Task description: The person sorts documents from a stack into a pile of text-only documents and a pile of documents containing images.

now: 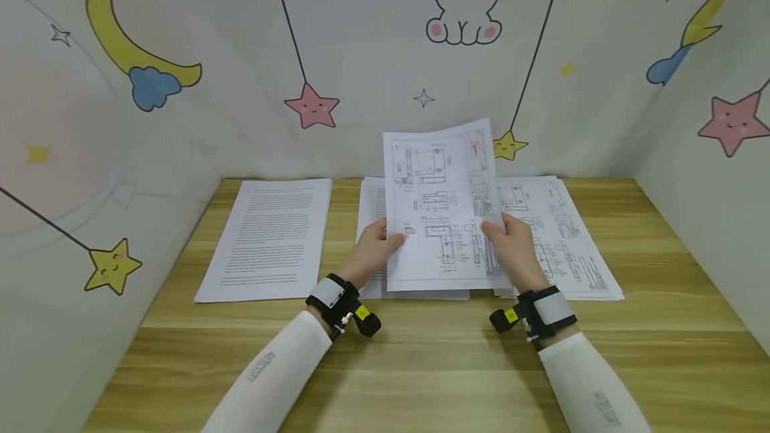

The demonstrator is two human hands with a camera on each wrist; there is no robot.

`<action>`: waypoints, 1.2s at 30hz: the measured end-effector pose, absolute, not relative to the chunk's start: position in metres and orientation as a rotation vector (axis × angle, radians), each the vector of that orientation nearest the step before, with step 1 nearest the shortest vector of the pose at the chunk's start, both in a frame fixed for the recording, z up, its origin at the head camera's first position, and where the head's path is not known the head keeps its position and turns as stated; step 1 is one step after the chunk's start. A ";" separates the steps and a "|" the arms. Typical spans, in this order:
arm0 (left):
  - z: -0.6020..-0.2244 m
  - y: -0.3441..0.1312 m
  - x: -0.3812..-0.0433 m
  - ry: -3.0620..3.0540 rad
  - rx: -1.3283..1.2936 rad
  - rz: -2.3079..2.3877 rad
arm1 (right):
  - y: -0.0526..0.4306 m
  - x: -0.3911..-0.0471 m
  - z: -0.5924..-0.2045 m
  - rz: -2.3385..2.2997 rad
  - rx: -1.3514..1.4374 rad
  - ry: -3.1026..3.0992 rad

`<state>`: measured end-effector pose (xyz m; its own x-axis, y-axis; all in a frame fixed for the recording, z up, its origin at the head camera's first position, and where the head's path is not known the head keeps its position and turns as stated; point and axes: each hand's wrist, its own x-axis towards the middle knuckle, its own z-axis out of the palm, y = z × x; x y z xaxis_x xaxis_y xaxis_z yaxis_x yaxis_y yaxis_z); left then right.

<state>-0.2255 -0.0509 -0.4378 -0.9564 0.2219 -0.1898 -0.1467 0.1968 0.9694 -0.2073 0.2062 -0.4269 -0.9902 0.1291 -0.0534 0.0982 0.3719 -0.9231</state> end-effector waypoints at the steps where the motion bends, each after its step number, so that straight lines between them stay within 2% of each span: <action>1: -0.438 -0.049 -0.226 2.174 0.074 1.827 | 0.209 -0.207 -0.427 1.725 -0.217 -2.590; 15: -0.440 -0.005 -0.230 2.234 0.206 1.749 | 0.246 -0.205 -0.429 1.563 -0.287 -2.614; 24: -0.442 0.020 -0.226 2.273 0.129 1.726 | 0.268 -0.202 -0.426 1.480 -0.333 -2.666; 36: -0.446 0.049 -0.219 2.343 0.241 1.592 | 0.299 -0.203 -0.430 1.413 -0.404 -2.726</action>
